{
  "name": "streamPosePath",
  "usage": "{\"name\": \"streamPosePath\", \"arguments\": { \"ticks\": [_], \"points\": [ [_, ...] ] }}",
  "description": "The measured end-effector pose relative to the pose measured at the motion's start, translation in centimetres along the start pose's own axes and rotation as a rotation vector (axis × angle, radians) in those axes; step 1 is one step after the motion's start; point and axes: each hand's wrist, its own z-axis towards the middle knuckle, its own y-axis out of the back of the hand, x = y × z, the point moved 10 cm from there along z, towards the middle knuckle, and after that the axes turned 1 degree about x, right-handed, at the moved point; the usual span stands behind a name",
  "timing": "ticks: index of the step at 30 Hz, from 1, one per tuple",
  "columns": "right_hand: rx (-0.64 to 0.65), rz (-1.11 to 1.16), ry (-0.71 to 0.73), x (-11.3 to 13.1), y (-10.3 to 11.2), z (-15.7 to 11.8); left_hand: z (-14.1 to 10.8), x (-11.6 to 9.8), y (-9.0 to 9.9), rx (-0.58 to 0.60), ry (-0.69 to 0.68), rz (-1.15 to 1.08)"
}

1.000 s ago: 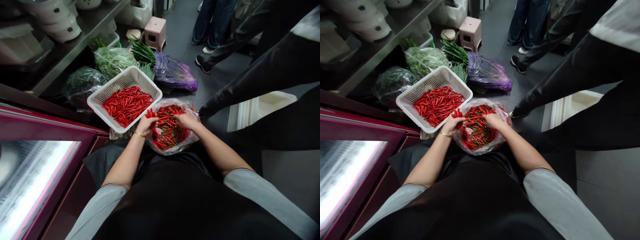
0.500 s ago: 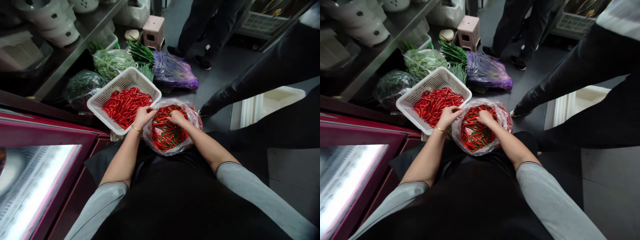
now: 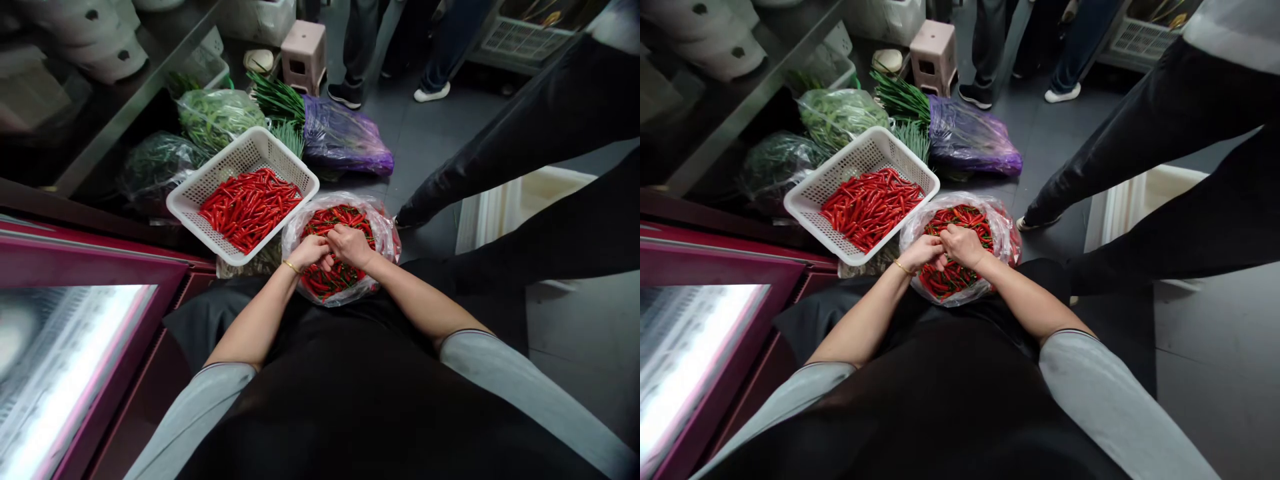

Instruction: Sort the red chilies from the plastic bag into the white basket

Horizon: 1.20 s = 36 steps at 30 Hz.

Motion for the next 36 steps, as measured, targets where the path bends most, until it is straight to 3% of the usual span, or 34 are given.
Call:
{"name": "streamPosePath", "arguments": {
  "ticks": [4,7,9,11,13,17,20,23,26,30,33,36],
  "points": [
    [-0.054,0.500,-0.214,-3.0,0.5,0.4,-1.2,-1.6,0.5,-0.001,-0.247,0.040],
    [0.054,0.768,-0.309,-5.8,0.2,-0.1,-2.1,-2.0,3.3,-0.027,-0.309,-0.141],
    [0.235,0.593,-0.251,-6.3,-0.4,-0.6,-2.6,-2.2,6.4,-0.137,-0.344,-0.288],
    [0.369,0.228,-0.176,-6.2,-1.2,-1.1,-2.7,-2.1,9.0,-0.267,-0.357,-0.397],
    [0.370,-0.097,-0.151,-5.6,-1.9,-0.7,-2.4,-1.5,10.0,-0.355,-0.328,-0.455],
    [0.316,-0.350,-0.114,-2.9,-4.6,1.5,-0.8,0.2,8.7,-0.398,-0.222,-0.324],
    [0.386,-0.388,-0.043,-2.2,-6.3,2.6,-0.8,-0.1,8.3,-0.521,-0.268,0.104],
    [0.411,-0.359,0.047,-2.3,-5.6,3.0,-0.4,-1.0,6.7,-0.559,-0.318,0.574],
    [0.357,-0.303,0.074,-2.8,-3.3,3.4,0.9,-0.8,5.2,-0.497,-0.295,0.787],
    [0.283,-0.128,-0.078,-4.8,-1.1,3.9,2.0,0.0,5.7,-0.492,-0.208,0.658],
    [0.283,0.181,-0.280,-6.4,-1.2,3.0,1.4,-0.9,5.8,-0.462,-0.329,0.398],
    [0.167,0.461,-0.222,-4.4,-0.2,2.3,0.8,-1.8,4.5,-0.308,-0.403,0.194]
  ]
}}
